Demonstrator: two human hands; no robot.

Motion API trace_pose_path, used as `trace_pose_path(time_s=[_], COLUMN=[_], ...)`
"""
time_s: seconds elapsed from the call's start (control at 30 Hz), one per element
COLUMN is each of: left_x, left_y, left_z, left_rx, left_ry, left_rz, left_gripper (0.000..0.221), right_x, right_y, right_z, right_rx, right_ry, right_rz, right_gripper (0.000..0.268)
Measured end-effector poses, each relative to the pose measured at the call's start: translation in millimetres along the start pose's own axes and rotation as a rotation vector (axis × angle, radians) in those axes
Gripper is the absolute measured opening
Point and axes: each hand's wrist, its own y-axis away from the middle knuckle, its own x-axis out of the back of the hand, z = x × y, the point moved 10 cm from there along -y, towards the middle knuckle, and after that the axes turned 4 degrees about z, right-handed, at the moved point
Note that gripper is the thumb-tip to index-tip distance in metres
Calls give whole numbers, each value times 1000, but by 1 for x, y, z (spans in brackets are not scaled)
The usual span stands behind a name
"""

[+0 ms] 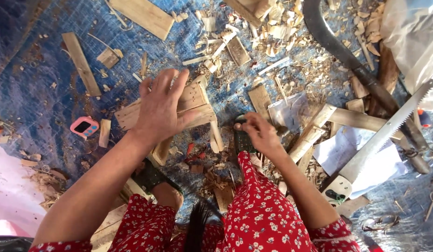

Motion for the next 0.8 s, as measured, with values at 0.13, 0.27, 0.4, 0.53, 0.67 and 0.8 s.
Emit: trace_pose_path(time_s=[0.13,0.27,0.4,0.53,0.67,0.8], left_x=[-17,-29,-32,-38,-18,45], left_y=[14,21,25,21,22,100], left_z=[2,-5,-7,-9,1,-56], left_rx=[-16,15,24,101,48,63], left_ry=[-60,-97,-107,-145,-74,338], left_rz=[-6,-125,-169,-263,-245,655], left_gripper=[115,122,119,118,116,77], right_x=[-2,-45,-72,-70,-60,-63], right_y=[4,-12,-30,-36,-43,-47], right_z=[-8,-57,-68,-60,-42,88], right_rx=[25,166,224,300,228,-564], right_ry=[9,107,330,517,259,-1199], right_rz=[14,-9,-18,-54,-178,-346], right_gripper=[29,16,22,23,21,27])
